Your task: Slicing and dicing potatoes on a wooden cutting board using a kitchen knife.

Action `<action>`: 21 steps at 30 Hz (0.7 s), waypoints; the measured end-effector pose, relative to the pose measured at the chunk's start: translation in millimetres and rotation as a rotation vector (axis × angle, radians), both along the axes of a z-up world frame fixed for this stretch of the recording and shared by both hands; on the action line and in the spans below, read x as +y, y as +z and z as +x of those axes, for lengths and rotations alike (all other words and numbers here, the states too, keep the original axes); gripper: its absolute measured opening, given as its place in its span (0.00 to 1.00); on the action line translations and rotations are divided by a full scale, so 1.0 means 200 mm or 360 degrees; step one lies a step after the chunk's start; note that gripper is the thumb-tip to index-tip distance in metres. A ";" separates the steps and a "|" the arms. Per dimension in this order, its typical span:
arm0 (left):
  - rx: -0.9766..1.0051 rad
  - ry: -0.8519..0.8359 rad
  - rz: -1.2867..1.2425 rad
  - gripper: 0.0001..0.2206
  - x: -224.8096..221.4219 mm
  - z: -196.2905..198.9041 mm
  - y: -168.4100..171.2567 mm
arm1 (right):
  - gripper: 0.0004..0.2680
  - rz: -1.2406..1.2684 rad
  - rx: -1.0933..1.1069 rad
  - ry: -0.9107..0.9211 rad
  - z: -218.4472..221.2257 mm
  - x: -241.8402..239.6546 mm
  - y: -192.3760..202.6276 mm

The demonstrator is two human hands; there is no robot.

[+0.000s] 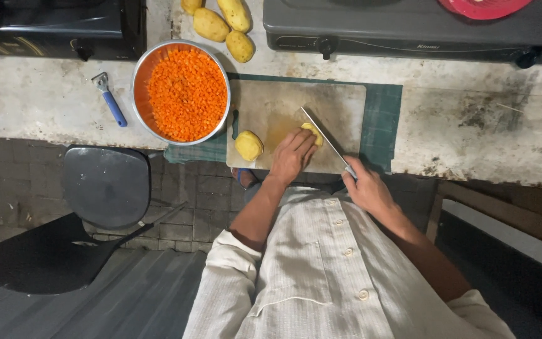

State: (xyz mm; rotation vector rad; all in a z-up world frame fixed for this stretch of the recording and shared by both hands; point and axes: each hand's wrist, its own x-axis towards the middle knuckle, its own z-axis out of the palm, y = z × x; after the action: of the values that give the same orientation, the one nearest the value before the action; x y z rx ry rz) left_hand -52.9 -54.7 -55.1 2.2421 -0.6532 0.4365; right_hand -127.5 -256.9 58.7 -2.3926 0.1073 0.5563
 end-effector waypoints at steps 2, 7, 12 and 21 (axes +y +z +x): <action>-0.0035 -0.0005 0.0003 0.11 0.02 0.01 -0.01 | 0.15 -0.0047 -0.0013 0.0034 0.01 -0.01 0.02; -0.0138 -0.0004 -0.0030 0.09 0.03 0.03 0.03 | 0.15 -0.0131 -0.0089 0.0075 0.02 0.01 0.04; -0.0136 0.0017 -0.0073 0.08 0.02 0.04 0.05 | 0.16 -0.0202 -0.0137 0.0166 0.04 0.02 0.05; -0.0083 -0.0001 -0.0121 0.08 0.03 0.05 0.05 | 0.15 -0.0226 -0.0218 0.0193 0.04 0.01 0.04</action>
State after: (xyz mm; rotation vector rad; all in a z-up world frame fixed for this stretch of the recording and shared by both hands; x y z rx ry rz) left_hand -43.7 -49.2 -44.3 2.1651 -0.6534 0.5130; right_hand -119.7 -255.2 65.8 -2.5804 -0.0609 0.4518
